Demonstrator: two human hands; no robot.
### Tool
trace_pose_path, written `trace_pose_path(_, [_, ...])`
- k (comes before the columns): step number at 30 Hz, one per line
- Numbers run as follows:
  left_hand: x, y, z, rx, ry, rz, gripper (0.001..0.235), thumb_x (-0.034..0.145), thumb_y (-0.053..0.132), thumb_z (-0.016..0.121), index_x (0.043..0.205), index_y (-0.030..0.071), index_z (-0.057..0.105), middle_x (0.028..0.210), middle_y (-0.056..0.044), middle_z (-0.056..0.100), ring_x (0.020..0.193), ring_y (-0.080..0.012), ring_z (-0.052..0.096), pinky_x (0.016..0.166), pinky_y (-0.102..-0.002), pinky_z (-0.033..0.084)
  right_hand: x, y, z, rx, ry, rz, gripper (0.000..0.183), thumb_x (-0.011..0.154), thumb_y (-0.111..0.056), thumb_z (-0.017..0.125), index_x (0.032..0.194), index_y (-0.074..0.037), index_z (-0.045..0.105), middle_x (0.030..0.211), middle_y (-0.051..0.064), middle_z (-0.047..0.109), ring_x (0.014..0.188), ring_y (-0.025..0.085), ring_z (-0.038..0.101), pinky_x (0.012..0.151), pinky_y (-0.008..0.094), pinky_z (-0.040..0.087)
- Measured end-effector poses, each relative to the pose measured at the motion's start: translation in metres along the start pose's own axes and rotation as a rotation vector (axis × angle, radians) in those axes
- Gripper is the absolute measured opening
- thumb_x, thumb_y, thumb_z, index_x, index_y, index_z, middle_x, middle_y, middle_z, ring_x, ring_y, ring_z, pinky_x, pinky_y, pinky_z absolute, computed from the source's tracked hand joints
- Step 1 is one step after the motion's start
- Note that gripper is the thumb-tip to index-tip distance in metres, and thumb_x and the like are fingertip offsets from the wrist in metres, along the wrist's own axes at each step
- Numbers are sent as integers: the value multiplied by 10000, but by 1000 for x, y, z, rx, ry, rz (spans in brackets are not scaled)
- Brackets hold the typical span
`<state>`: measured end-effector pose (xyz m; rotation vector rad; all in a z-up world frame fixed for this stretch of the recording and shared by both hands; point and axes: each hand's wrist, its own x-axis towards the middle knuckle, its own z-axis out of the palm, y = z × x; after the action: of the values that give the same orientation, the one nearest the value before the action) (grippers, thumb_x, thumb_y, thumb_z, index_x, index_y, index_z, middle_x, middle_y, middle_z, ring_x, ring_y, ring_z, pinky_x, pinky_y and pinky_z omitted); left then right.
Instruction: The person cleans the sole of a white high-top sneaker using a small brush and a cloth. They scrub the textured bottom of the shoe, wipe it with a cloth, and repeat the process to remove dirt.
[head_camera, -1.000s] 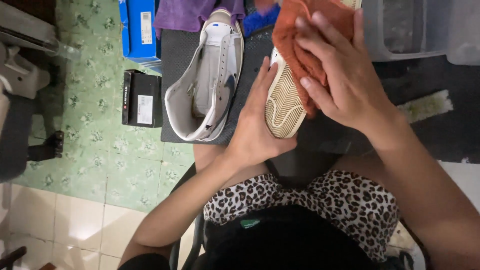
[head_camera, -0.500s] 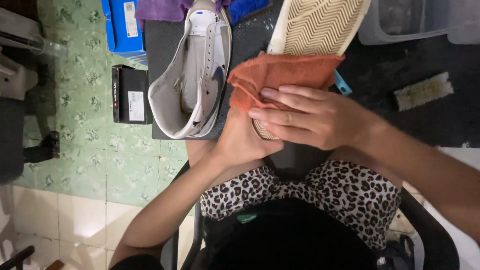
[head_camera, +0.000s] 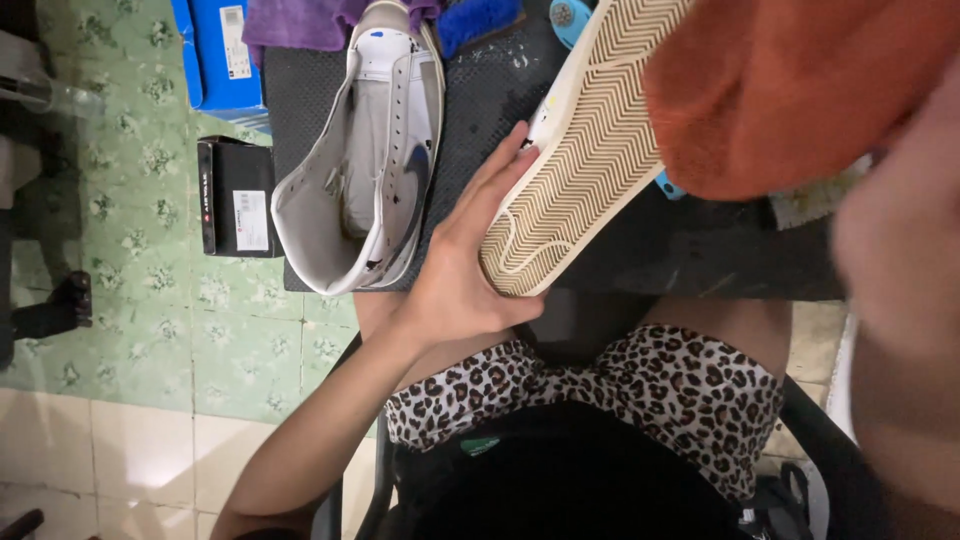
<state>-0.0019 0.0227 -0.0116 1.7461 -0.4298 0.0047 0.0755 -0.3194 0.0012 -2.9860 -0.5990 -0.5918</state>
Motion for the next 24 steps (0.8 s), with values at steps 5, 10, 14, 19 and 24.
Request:
trace_pose_path(5, [6,6,-4,17,2,-63,1053,673,46,792,1605,72,302,1736,-223,224,1665,-346,242,1394,-495,254,48,-126,-63,898,-1,-212,548,1023,-105,708,1431,146,441,1433,305,513,1299,416,601,1109,431,539])
trace_pose_path(10, [3,-6,-5,92,37,9,960,886,447,780,1582,-6,299,1708,-217,239,1612,-368,375,1382,-456,372,42,-146,-24,685,-195,-674,445,1040,-244,604,1400,17,587,1455,187,583,1362,347,531,1191,491,415])
trace_pose_path(14, [3,-16,-2,-7,38,59,1036,859,480,817,1601,12,266,1722,-222,225,1654,-388,290,1445,-503,275,29,-135,5,323,-118,-758,602,1099,-535,398,1543,-157,546,1563,94,572,1423,290,548,1274,535,216])
trace_pose_path(19, [7,-11,-3,24,-2,57,1048,876,411,822,1624,4,210,1730,-206,223,1665,-385,272,1439,-482,268,31,-120,9,309,-7,-715,701,1065,-643,457,1483,-111,643,1535,144,607,1376,332,626,1235,596,253])
trace_pose_path(24, [4,-8,-5,62,-34,-43,1023,725,88,799,1592,13,261,1709,-254,223,1640,-381,235,1392,-493,234,34,-89,24,371,15,-643,312,1119,-226,748,1398,-85,759,1546,156,652,1485,317,509,1305,568,136])
